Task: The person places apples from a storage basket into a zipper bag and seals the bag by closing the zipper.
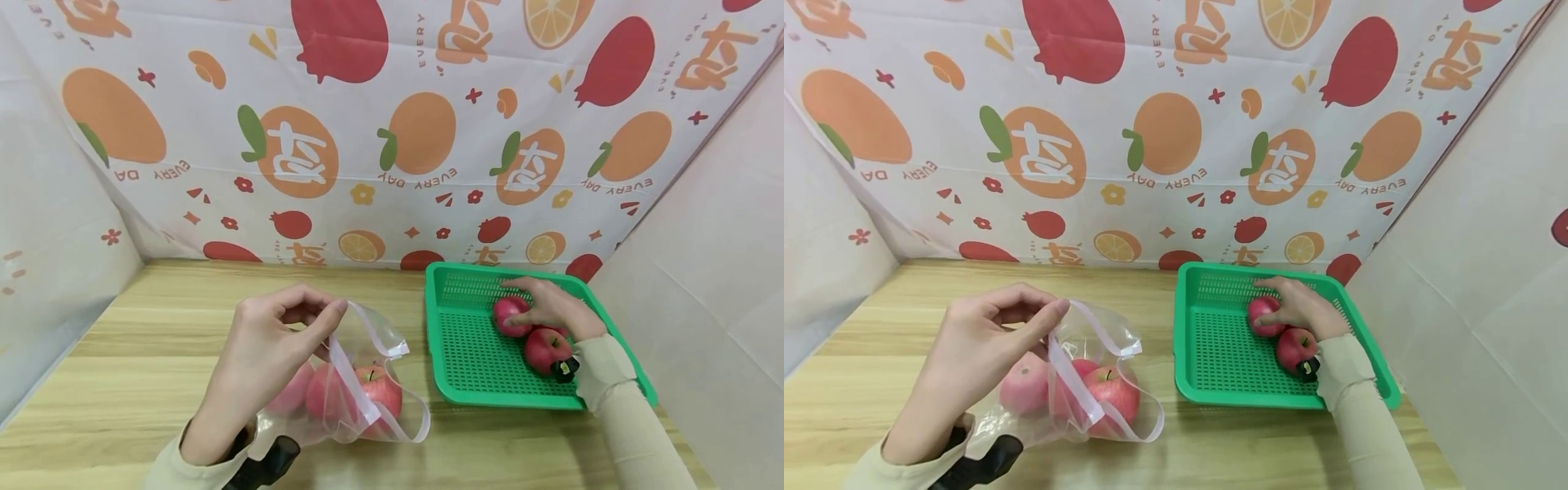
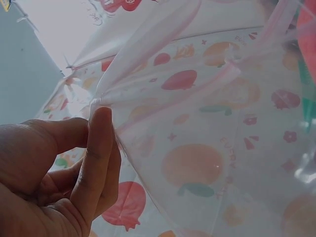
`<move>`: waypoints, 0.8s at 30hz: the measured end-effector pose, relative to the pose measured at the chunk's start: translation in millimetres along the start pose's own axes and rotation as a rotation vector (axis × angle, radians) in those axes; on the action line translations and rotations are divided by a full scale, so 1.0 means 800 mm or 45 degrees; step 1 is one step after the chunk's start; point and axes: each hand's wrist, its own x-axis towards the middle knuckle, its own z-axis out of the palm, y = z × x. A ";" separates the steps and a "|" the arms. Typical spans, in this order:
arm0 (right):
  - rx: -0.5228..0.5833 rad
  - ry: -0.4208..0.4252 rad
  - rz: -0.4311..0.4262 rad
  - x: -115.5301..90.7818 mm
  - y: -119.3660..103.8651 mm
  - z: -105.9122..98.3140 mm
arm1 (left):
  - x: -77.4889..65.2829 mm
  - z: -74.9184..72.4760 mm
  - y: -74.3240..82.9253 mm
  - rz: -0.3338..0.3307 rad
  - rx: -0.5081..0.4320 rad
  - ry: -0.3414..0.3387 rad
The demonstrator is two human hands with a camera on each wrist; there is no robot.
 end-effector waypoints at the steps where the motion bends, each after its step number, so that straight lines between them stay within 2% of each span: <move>1: 0.003 0.001 -0.005 0.000 0.000 0.001 | 0.000 0.000 0.001 -0.005 0.001 -0.004; 9: 0.014 0.003 -0.024 0.001 0.005 0.006 | 0.003 0.000 0.003 -0.005 -0.012 -0.021; 18: 0.049 -0.058 0.051 0.000 0.005 0.010 | 0.000 0.001 0.001 -0.003 -0.009 -0.023; 24: 0.043 -0.051 0.024 0.003 0.002 0.009 | -0.003 0.001 0.001 -0.004 -0.011 0.001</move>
